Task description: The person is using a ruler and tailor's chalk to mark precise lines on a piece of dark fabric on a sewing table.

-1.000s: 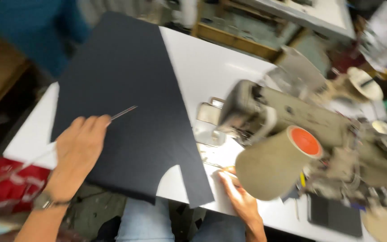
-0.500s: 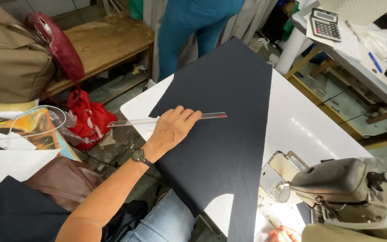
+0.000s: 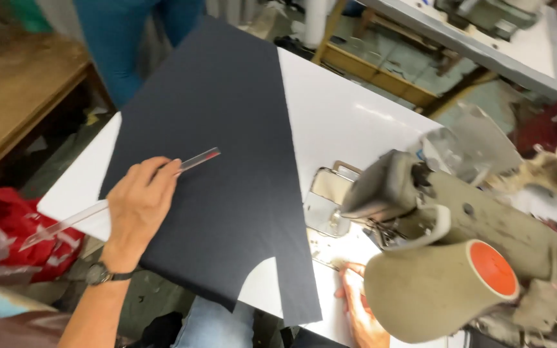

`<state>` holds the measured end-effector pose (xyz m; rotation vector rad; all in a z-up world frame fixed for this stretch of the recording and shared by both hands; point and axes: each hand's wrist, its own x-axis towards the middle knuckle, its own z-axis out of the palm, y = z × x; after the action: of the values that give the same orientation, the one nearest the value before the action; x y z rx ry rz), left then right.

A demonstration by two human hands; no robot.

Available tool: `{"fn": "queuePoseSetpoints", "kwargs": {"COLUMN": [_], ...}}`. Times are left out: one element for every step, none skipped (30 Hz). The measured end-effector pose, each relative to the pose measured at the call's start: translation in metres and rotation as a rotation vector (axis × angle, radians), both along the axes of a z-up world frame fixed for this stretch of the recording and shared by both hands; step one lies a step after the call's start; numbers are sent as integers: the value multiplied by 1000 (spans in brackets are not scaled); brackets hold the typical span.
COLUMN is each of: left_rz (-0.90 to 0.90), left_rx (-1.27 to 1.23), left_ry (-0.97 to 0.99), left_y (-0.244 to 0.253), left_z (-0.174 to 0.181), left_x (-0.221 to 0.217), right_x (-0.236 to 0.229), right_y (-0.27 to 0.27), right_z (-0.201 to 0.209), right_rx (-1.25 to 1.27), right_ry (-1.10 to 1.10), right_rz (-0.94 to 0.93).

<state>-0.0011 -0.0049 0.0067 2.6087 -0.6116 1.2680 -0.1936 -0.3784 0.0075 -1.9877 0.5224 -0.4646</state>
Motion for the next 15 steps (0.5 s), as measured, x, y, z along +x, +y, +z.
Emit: {"fn": "queuePoseSetpoints", "kwargs": {"left_rz": [19, 38, 23, 40, 53, 35, 37, 38, 15, 51, 99, 89, 82, 75, 71], "left_rx": [14, 29, 29, 36, 44, 45, 47, 49, 46, 63, 81, 80, 74, 69, 70], "left_ry": [15, 29, 33, 35, 29, 25, 22, 19, 17, 20, 26, 26, 35, 44, 43], "left_y": [1, 4, 4, 4, 4, 6, 5, 5, 4, 5, 8, 6, 7, 8, 9], "left_z": [-1, -1, -3, -5, -5, -4, -3, -3, -7, -11, -16, -16, -15, -15, -16], "left_x": [-1, -3, -4, -5, -2, -4, -4, -4, -3, -1, -3, -3, -3, -3, -3], "right_x": [0, 0, -3, -6, -7, -7, -10, -12, -11, -9, -5, -12, -16, -20, -18], "right_y": [-1, 0, -3, -6, -8, -9, -11, -12, -8, -3, 2, -5, -12, -18, -18], "right_z": [-2, -5, -9, -13, -17, -14, -12, -9, 1, 12, 21, 6, -10, -25, -22], "right_rx": [17, 32, 31, 40, 49, 49, 66, 85, 81, 196, 312, 312, 243, 173, 174], "right_ry": [-85, -170, -166, -134, -109, -112, -47, 19, 16, 127, 239, 238, 101, -35, -36], "right_rz": [48, 96, 81, 66, 48, 30, 42, 53, 31, -79, -176, -186, -51, 83, 78]}}
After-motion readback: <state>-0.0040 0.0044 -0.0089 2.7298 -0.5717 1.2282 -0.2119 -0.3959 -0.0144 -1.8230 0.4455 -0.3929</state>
